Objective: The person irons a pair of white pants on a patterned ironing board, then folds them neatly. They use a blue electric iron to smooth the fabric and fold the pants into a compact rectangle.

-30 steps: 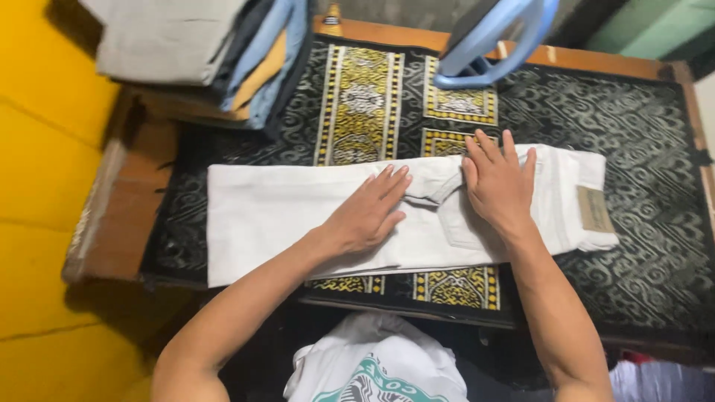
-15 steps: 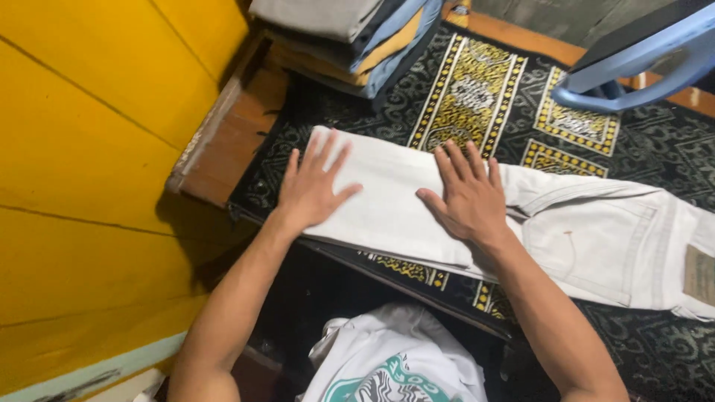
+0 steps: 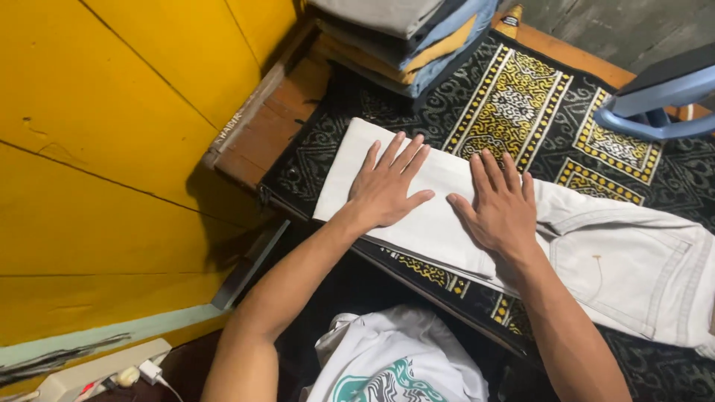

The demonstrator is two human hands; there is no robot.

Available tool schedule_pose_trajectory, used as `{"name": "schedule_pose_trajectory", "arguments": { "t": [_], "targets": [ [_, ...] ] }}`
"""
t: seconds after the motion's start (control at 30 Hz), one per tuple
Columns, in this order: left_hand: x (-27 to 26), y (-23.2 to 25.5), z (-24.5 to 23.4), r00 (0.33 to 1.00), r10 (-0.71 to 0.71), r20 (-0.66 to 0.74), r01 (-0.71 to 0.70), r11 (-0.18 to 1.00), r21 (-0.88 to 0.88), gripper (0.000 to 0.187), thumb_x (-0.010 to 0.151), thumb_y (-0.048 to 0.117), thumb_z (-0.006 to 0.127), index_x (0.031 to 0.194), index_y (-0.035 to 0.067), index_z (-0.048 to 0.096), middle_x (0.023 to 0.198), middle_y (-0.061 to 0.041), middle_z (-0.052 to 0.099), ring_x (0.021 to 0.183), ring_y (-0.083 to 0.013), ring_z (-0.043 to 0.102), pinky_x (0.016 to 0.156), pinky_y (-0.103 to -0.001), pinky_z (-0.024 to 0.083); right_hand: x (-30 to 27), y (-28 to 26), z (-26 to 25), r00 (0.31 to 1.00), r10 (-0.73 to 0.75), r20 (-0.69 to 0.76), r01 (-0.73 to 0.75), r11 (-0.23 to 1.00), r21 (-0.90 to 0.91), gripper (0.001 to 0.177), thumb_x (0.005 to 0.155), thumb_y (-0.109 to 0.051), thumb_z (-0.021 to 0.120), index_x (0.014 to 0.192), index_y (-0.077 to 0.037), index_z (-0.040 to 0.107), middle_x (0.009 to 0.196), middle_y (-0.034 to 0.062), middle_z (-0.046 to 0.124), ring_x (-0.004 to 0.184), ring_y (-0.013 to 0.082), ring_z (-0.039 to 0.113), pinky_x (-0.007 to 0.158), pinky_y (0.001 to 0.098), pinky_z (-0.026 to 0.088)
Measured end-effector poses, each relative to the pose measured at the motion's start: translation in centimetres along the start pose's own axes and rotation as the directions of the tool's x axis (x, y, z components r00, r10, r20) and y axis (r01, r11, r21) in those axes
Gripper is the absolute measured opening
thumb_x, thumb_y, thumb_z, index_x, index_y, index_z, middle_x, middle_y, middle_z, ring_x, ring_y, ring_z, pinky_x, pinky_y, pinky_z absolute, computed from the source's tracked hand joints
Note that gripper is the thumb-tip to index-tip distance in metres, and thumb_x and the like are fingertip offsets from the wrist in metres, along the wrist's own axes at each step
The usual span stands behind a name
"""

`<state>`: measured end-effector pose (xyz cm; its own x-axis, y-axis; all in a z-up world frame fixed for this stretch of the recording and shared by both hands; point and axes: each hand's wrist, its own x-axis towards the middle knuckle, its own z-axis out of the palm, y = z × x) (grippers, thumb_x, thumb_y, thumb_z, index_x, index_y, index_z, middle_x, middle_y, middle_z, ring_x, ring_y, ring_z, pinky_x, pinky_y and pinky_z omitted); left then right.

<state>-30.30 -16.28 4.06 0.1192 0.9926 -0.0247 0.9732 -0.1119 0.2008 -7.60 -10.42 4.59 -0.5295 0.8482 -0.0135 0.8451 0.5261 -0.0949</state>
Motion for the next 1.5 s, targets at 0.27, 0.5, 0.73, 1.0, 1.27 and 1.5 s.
{"name": "schedule_pose_trajectory", "arguments": {
  "t": [0.27, 0.5, 0.73, 1.0, 1.27, 1.5],
  "targets": [
    [-3.7, -7.0, -1.2, 0.95, -0.311, -0.031, 0.309, 0.949, -0.063, 0.083, 0.099, 0.071, 0.038, 0.165, 0.022, 0.024, 0.171, -0.01, 0.02, 0.157, -0.0407, 0.015, 0.122, -0.068, 0.011, 0.0, 0.2, 0.5, 1.0, -0.014, 0.005, 0.014, 1.0, -0.002, 0.084, 0.1, -0.074, 0.03, 0.165, -0.021, 0.028, 0.17, 0.0042, 0.027, 0.159, 0.031, 0.015, 0.122, 0.0602, 0.017],
    [-5.0, -6.2, -2.1, 0.949, -0.271, -0.163, 0.275, 0.961, 0.002, 0.075, 0.102, 0.057, 0.05, 0.161, 0.013, 0.036, 0.172, -0.015, 0.015, 0.157, -0.0429, 0.01, 0.123, -0.066, 0.01, -0.2, -0.2, 0.3, 1.0, 0.004, 0.001, -0.004, 1.0, 0.008, 0.084, 0.1, -0.073, 0.03, 0.165, -0.02, 0.028, 0.171, 0.0057, 0.027, 0.159, 0.0327, 0.015, 0.121, 0.0622, 0.018],
    [-2.9, 2.0, 0.8, 0.945, -0.069, -0.32, 0.072, 0.997, -0.003, 0.06, 0.099, 0.046, 0.06, 0.149, 0.015, 0.054, 0.16, -0.015, 0.042, 0.15, -0.0433, 0.033, 0.118, -0.063, 0.029, -0.4, -0.4, 0.0, 0.999, -0.01, 0.039, 0.011, 1.0, -0.019, 0.088, 0.099, -0.073, 0.032, 0.165, -0.016, 0.027, 0.17, 0.0105, 0.028, 0.158, 0.0355, 0.015, 0.121, 0.0645, 0.02],
    [-3.1, 3.4, 0.9, 1.0, -0.026, -0.013, 0.025, 0.995, -0.095, 0.073, 0.101, 0.065, 0.038, 0.162, 0.026, 0.029, 0.172, -0.006, 0.018, 0.159, -0.0375, 0.01, 0.122, -0.068, 0.013, -0.1, -0.1, 0.4, 0.999, 0.003, 0.052, -0.005, 0.999, 0.032, 0.086, 0.1, -0.073, 0.028, 0.166, -0.018, 0.022, 0.172, 0.0072, 0.021, 0.159, 0.0327, 0.008, 0.123, 0.0641, 0.014],
    [-7.0, -3.8, -1.5, 0.956, -0.291, -0.028, 0.289, 0.956, -0.046, 0.085, 0.095, 0.076, 0.038, 0.162, 0.023, 0.033, 0.171, -0.008, 0.02, 0.157, -0.0402, 0.015, 0.118, -0.073, 0.014, -0.2, -0.2, 0.0, 0.999, -0.003, 0.049, 0.003, 1.0, 0.006, 0.086, 0.101, -0.072, 0.029, 0.166, -0.017, 0.023, 0.172, 0.0083, 0.022, 0.159, 0.0337, 0.009, 0.122, 0.0637, 0.016],
    [-6.7, -5.7, -1.7, 0.948, -0.315, -0.039, 0.316, 0.949, 0.018, 0.093, 0.093, 0.075, 0.042, 0.161, 0.012, 0.033, 0.171, -0.016, 0.016, 0.157, -0.0449, 0.007, 0.119, -0.072, 0.008, 0.0, -0.6, -0.2, 1.0, 0.013, 0.024, -0.012, 1.0, -0.02, 0.084, 0.1, -0.071, 0.033, 0.164, -0.017, 0.03, 0.17, 0.0075, 0.029, 0.158, 0.0343, 0.016, 0.122, 0.064, 0.02]
  ]
}}
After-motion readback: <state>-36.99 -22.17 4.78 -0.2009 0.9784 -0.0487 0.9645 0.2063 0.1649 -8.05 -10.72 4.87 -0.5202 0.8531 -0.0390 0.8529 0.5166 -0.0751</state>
